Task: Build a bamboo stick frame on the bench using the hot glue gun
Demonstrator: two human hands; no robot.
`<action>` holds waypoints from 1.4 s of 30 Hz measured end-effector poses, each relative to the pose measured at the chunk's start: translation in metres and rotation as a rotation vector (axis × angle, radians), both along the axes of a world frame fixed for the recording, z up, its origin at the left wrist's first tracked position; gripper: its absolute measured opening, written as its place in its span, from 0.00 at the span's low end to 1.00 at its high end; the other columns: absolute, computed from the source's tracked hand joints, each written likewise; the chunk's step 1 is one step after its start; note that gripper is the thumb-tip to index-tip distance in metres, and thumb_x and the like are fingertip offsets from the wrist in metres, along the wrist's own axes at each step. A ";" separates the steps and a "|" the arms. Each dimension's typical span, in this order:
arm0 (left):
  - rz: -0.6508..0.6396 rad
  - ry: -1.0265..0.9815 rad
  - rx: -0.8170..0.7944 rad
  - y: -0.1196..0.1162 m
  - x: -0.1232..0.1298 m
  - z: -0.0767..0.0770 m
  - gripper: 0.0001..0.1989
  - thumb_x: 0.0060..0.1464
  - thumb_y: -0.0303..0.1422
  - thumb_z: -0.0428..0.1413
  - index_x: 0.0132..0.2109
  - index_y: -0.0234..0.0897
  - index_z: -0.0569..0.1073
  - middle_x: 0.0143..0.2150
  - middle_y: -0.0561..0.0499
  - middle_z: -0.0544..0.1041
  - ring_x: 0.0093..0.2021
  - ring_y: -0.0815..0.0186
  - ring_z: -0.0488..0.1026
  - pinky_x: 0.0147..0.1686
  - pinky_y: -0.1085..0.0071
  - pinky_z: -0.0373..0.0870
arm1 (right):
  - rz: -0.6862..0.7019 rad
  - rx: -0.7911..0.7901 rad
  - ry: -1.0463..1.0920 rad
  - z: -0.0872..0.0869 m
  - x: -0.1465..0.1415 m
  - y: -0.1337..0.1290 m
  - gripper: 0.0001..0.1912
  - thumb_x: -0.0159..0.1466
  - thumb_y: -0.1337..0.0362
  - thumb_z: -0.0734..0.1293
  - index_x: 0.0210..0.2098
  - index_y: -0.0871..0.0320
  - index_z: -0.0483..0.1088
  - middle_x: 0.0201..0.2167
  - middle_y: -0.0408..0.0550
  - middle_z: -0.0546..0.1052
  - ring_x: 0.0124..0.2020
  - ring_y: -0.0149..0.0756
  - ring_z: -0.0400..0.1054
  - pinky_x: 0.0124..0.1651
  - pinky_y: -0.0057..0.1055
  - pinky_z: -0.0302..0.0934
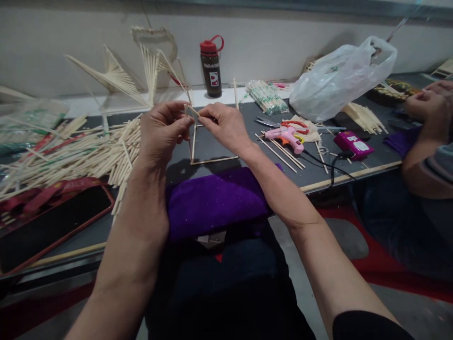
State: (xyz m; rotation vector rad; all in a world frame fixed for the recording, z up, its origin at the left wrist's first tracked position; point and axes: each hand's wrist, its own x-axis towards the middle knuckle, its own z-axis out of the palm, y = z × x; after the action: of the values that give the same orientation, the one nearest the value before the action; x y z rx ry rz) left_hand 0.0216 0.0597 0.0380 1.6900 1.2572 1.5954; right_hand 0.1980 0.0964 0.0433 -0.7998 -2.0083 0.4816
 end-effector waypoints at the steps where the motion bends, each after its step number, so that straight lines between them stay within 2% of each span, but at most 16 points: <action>1: 0.000 0.003 -0.002 0.000 0.000 0.000 0.13 0.52 0.37 0.65 0.44 0.45 0.75 0.32 0.54 0.76 0.23 0.70 0.69 0.16 0.72 0.61 | 0.002 -0.003 0.004 0.000 0.000 0.000 0.08 0.67 0.60 0.68 0.38 0.55 0.79 0.36 0.43 0.78 0.40 0.33 0.68 0.49 0.32 0.59; 10: 0.015 0.051 -0.012 -0.001 0.000 -0.001 0.11 0.54 0.38 0.63 0.45 0.46 0.74 0.31 0.53 0.75 0.26 0.67 0.72 0.17 0.71 0.61 | -0.025 -0.003 -0.024 0.000 -0.001 0.001 0.06 0.66 0.62 0.69 0.39 0.53 0.80 0.35 0.43 0.78 0.40 0.35 0.68 0.49 0.33 0.60; 15: 0.016 0.043 -0.014 -0.001 0.000 -0.001 0.12 0.54 0.40 0.64 0.45 0.46 0.74 0.30 0.53 0.75 0.26 0.67 0.72 0.17 0.71 0.60 | -0.011 -0.017 -0.016 0.000 -0.001 0.000 0.07 0.66 0.61 0.69 0.39 0.54 0.79 0.35 0.44 0.77 0.41 0.35 0.68 0.49 0.33 0.60; 23: 0.019 0.044 -0.011 -0.004 0.002 0.001 0.09 0.54 0.36 0.62 0.43 0.45 0.75 0.30 0.54 0.74 0.24 0.68 0.70 0.17 0.70 0.60 | -0.003 -0.033 -0.006 0.000 -0.002 0.000 0.07 0.66 0.62 0.69 0.39 0.55 0.79 0.35 0.45 0.78 0.40 0.35 0.68 0.49 0.33 0.60; 30: 0.021 0.031 -0.019 -0.005 0.002 0.002 0.11 0.53 0.37 0.64 0.44 0.45 0.76 0.30 0.54 0.76 0.26 0.68 0.72 0.18 0.71 0.62 | -0.015 -0.008 -0.024 0.000 -0.002 0.000 0.07 0.66 0.63 0.68 0.39 0.55 0.79 0.36 0.44 0.78 0.41 0.34 0.68 0.50 0.33 0.60; 36: 0.013 -0.042 -0.007 -0.005 0.003 0.002 0.08 0.51 0.36 0.66 0.40 0.43 0.78 0.25 0.56 0.74 0.21 0.71 0.69 0.17 0.73 0.61 | -0.016 0.077 -0.047 -0.006 -0.002 0.006 0.11 0.69 0.59 0.67 0.41 0.57 0.79 0.36 0.45 0.79 0.40 0.34 0.69 0.49 0.34 0.61; 42: -0.016 -0.076 -0.007 -0.007 0.005 0.005 0.07 0.51 0.36 0.67 0.37 0.42 0.80 0.22 0.56 0.72 0.21 0.71 0.68 0.18 0.73 0.62 | -0.015 0.123 -0.063 -0.008 -0.001 0.009 0.14 0.70 0.55 0.65 0.41 0.57 0.79 0.35 0.45 0.78 0.38 0.32 0.69 0.47 0.32 0.61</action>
State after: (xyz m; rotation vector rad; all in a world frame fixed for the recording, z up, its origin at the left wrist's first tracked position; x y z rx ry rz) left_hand 0.0263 0.0526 0.0427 1.6159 1.2075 1.6285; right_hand 0.1967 0.1050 0.0351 -0.7616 -2.0666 0.3241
